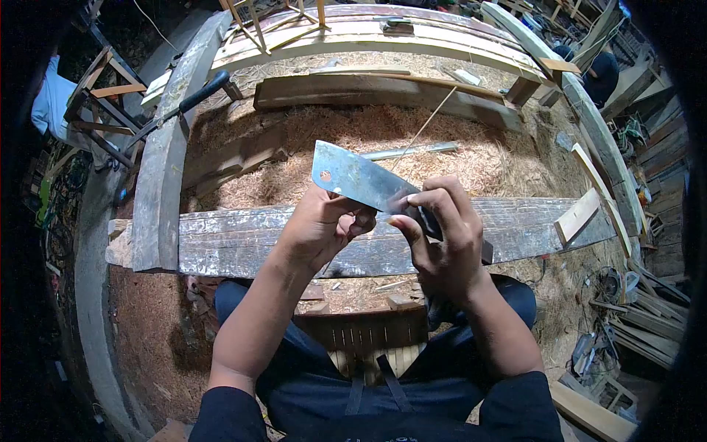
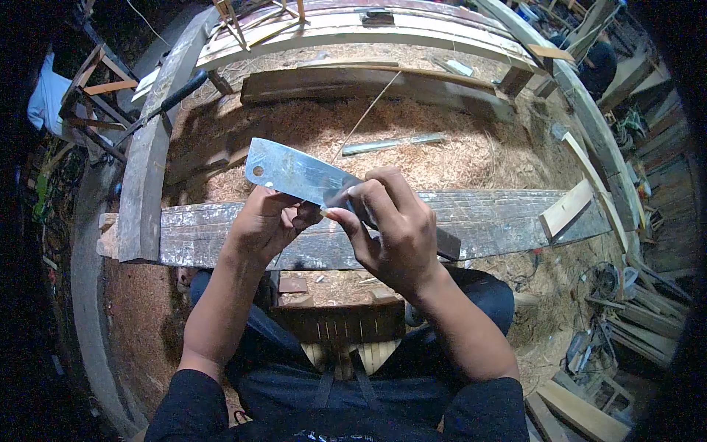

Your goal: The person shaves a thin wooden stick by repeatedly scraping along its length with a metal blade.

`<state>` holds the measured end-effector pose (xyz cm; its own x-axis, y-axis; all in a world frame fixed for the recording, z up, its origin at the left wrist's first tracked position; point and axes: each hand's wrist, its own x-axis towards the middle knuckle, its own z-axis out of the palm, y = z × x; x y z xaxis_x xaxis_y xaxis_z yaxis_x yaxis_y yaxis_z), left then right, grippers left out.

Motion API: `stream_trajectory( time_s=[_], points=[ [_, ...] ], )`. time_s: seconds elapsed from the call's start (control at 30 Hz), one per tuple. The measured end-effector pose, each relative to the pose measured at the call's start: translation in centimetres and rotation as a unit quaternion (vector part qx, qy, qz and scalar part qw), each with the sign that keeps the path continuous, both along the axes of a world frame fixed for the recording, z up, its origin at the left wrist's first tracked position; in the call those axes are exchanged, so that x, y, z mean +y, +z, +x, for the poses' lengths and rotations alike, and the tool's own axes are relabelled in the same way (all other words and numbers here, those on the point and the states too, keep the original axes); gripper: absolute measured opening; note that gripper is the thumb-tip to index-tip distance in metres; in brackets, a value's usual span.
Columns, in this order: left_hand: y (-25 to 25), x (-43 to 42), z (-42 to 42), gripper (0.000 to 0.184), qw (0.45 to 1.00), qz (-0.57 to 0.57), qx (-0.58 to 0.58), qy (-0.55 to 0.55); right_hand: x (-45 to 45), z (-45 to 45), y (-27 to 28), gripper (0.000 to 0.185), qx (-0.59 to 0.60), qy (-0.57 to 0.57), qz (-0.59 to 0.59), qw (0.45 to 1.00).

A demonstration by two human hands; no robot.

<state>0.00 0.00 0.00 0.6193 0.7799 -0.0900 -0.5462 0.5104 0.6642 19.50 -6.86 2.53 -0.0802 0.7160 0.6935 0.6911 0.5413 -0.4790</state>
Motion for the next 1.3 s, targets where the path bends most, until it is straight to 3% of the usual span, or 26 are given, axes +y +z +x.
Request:
stream_trajectory(
  time_s=[0.5, 0.57, 0.67, 0.77, 0.83, 0.87, 0.97, 1.1, 1.23, 1.3],
  points=[
    [-0.4, -0.8, 0.5, 0.020, 0.996, 0.056, 0.019, 0.060, -0.3, 0.0, -0.1, 0.026, -0.006, -0.003, -0.003, 1.000],
    [-0.2, 0.0, 0.3, 0.030, 0.984, 0.103, 0.142, -0.010, -0.1, 0.3, -0.3, 0.026, 0.024, -0.032, -0.014, 0.999],
    [-0.5, -1.4, 0.5, 0.025, 0.995, 0.084, 0.039, 0.034, -0.4, -0.1, -0.4, 0.027, -0.005, -0.013, 0.008, 1.000],
    [-0.2, -1.0, 0.5, 0.026, 0.995, 0.083, 0.006, 0.052, -0.3, 0.0, -0.2, 0.027, 0.011, -0.007, 0.004, 1.000],
    [0.1, 0.2, 0.2, 0.042, 0.984, 0.089, 0.145, -0.049, 0.1, 0.7, -0.4, 0.026, 0.020, -0.037, -0.015, 0.999],
    [0.2, -0.5, 1.0, 0.020, 0.989, 0.070, 0.133, 0.012, 0.1, 0.5, -0.1, 0.026, 0.010, -0.033, -0.004, 0.999],
    [0.9, -2.0, 1.3, 0.013, 0.992, 0.024, 0.074, 0.096, -0.5, -0.2, -0.6, 0.027, 0.003, -0.004, 0.002, 1.000],
    [0.1, -1.0, 1.3, 0.018, 0.991, 0.074, 0.094, 0.057, -0.1, -0.1, -0.4, 0.027, 0.008, -0.010, 0.001, 1.000],
    [0.3, -1.5, 1.3, 0.010, 0.993, 0.068, 0.062, 0.079, -0.3, -0.2, -0.5, 0.026, 0.012, -0.002, -0.003, 1.000],
    [0.3, -1.0, 0.9, 0.007, 0.988, 0.085, 0.120, 0.036, 0.0, 0.5, -0.4, 0.025, 0.028, -0.033, -0.023, 0.999]
  ],
)
